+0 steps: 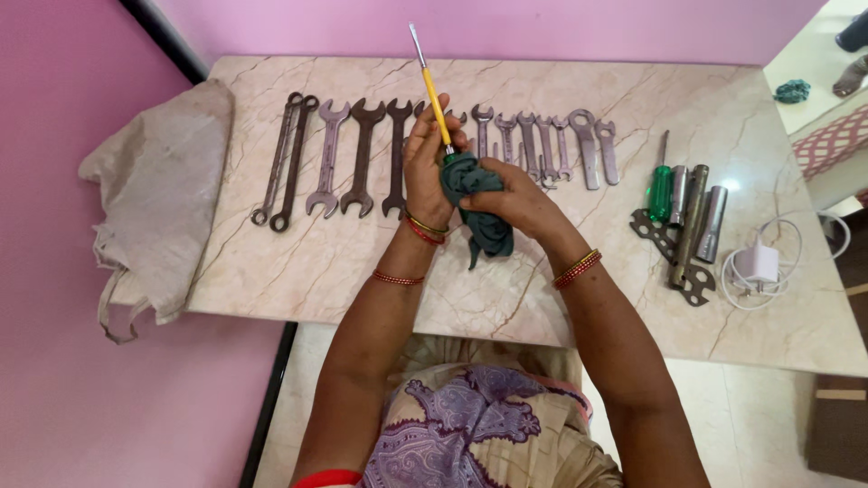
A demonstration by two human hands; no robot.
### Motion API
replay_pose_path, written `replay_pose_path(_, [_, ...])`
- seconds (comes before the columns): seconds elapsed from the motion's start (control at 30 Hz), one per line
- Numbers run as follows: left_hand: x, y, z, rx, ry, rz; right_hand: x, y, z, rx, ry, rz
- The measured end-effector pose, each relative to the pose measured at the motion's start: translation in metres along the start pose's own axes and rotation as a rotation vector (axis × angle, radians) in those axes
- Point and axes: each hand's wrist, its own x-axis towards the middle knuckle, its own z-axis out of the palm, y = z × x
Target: The person wipes various metal tools, including wrenches, screwdrivers, and socket bits, with a dark green cloth. They handle each tool individually, wiping it down and placing it back on the marble table in a neat row.
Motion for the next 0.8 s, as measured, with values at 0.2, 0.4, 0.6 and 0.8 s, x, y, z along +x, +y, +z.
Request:
replay_pose_path(0.2, [-0.002,-0.015,0.000,0.131,0.146,-0.030,-0.004,0.001,0.002,-0.131,0.117,-0.088])
replay_pose_path(0.4, [-0.006,-0.009,0.002,-0.090,0.001,-0.085,0.002,0.016,-0.007,0.279,0.030,-0.095])
replay_pose_path(0.6, [-0.006,-0.007,0.006,-0.147,-0.004,-0.098,0.003,0.017,-0.012,0.272,0.034,-0.049])
replay_pose_path(0.8, [-0.009,-0.022,0.002,-0.046,0.016,-0.108,0.001,0.014,-0.008,0.134,0.051,-0.024])
